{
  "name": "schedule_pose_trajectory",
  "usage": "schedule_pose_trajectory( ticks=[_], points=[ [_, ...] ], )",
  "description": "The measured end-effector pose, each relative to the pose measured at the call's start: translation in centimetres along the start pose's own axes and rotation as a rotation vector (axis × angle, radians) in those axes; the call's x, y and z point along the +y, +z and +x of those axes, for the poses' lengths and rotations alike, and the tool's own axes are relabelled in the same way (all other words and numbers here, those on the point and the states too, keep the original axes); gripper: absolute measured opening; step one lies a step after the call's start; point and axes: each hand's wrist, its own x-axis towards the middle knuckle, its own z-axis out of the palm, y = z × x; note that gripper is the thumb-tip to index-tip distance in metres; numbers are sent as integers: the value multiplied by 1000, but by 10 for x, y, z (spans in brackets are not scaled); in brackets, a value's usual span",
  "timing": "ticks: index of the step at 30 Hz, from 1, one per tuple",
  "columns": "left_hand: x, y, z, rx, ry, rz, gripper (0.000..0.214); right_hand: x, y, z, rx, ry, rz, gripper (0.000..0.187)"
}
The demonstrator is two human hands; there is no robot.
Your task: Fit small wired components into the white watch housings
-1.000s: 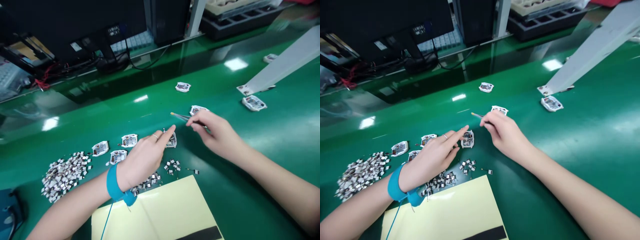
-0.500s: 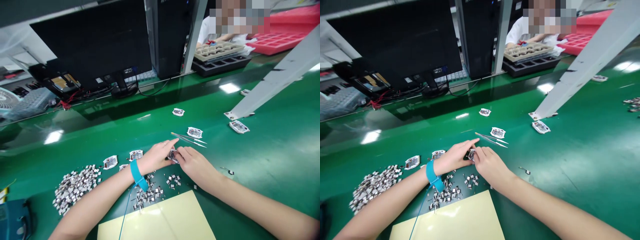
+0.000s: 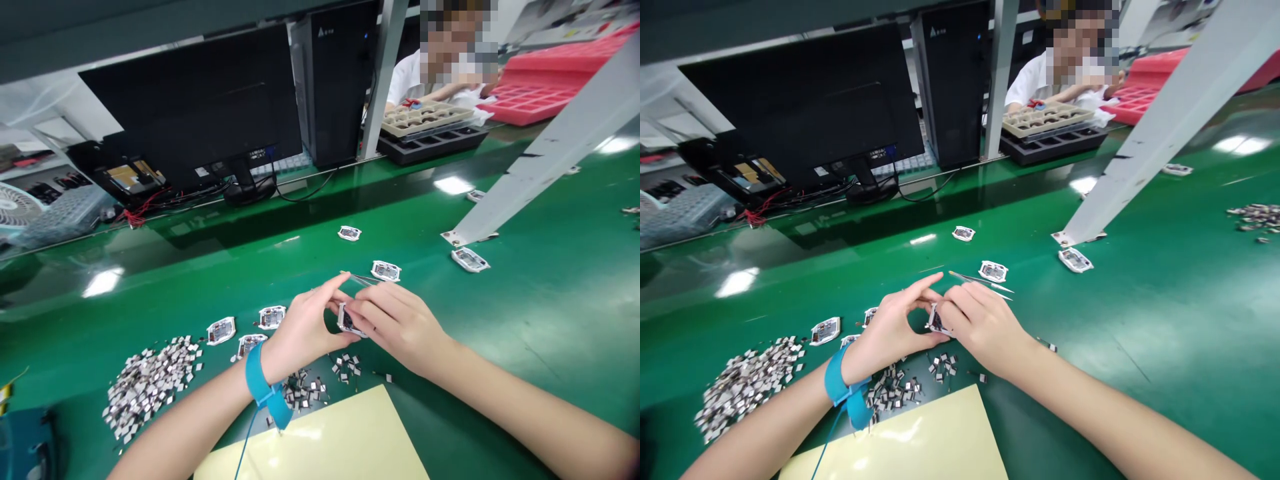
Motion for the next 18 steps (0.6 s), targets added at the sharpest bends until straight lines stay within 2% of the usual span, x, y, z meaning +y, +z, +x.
schedule_pose_trajectory(
  ticks=[3, 5, 8, 13, 18],
  points=[
    [6, 0, -2, 55, 18, 6, 67, -3, -2, 1, 75, 92, 102, 9],
    [9, 0, -4, 100, 2, 24, 64, -5, -5, 2, 77, 131, 140, 13],
    [14, 2, -7, 166, -26, 84, 63, -7, -9, 2, 61, 126, 117, 17],
    [18, 4, -11, 234, 31, 157, 63, -8, -16, 8, 83, 192, 95, 10],
    [21, 5, -15, 214, 38, -13, 63, -9, -17, 14, 108, 310, 386, 12]
  ],
)
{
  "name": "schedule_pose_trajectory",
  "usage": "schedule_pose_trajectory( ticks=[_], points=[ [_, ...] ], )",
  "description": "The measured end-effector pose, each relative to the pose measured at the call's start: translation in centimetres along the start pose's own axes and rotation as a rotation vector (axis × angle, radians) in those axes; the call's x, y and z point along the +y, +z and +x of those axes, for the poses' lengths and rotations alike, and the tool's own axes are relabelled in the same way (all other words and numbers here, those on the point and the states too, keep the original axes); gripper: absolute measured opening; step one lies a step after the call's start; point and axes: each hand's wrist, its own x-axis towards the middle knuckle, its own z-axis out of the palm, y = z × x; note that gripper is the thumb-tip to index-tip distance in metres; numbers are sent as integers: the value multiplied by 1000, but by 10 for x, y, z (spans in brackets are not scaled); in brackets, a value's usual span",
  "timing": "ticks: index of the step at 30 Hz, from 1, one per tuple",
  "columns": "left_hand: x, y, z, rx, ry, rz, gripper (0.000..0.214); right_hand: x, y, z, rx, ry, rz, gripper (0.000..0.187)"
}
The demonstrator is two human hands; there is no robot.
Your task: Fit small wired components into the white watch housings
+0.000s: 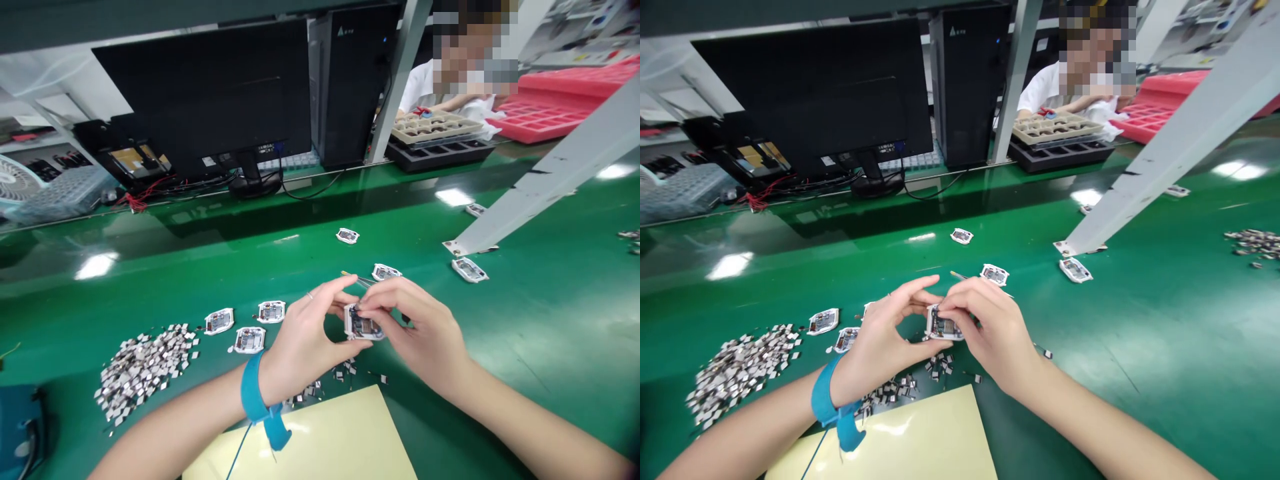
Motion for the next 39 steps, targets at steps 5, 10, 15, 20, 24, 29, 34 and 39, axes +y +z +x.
schedule_pose_trajectory(
  ticks=[5, 10, 15, 20, 24, 29, 34, 39],
  points=[
    [1, 1, -3, 43, -21, -129, 63, 2, 3, -4, 13, 170, 222, 11],
    [1, 2, -5, 27, -51, -139, 61, 6, 8, -8, 18, 228, 339, 7],
    [-3, 4, -9, 55, -89, -145, 56, 8, 5, -6, -55, 74, 161, 5],
    [-4, 3, -13, 4, -104, -115, 58, 7, -5, -6, -116, -252, -223, 8],
    [-2, 1, -17, -31, -109, -154, 60, 4, -4, -12, -118, -272, -113, 13],
    [-5, 2, -23, 12, -108, -152, 57, -1, -1, -9, -166, -42, 42, 9],
    [-7, 3, -26, 36, -86, -133, 57, -2, 0, -9, -148, 9, 27, 11],
    [-7, 3, -26, 29, -120, -121, 57, -4, -3, -15, -177, -336, -356, 9]
  ],
)
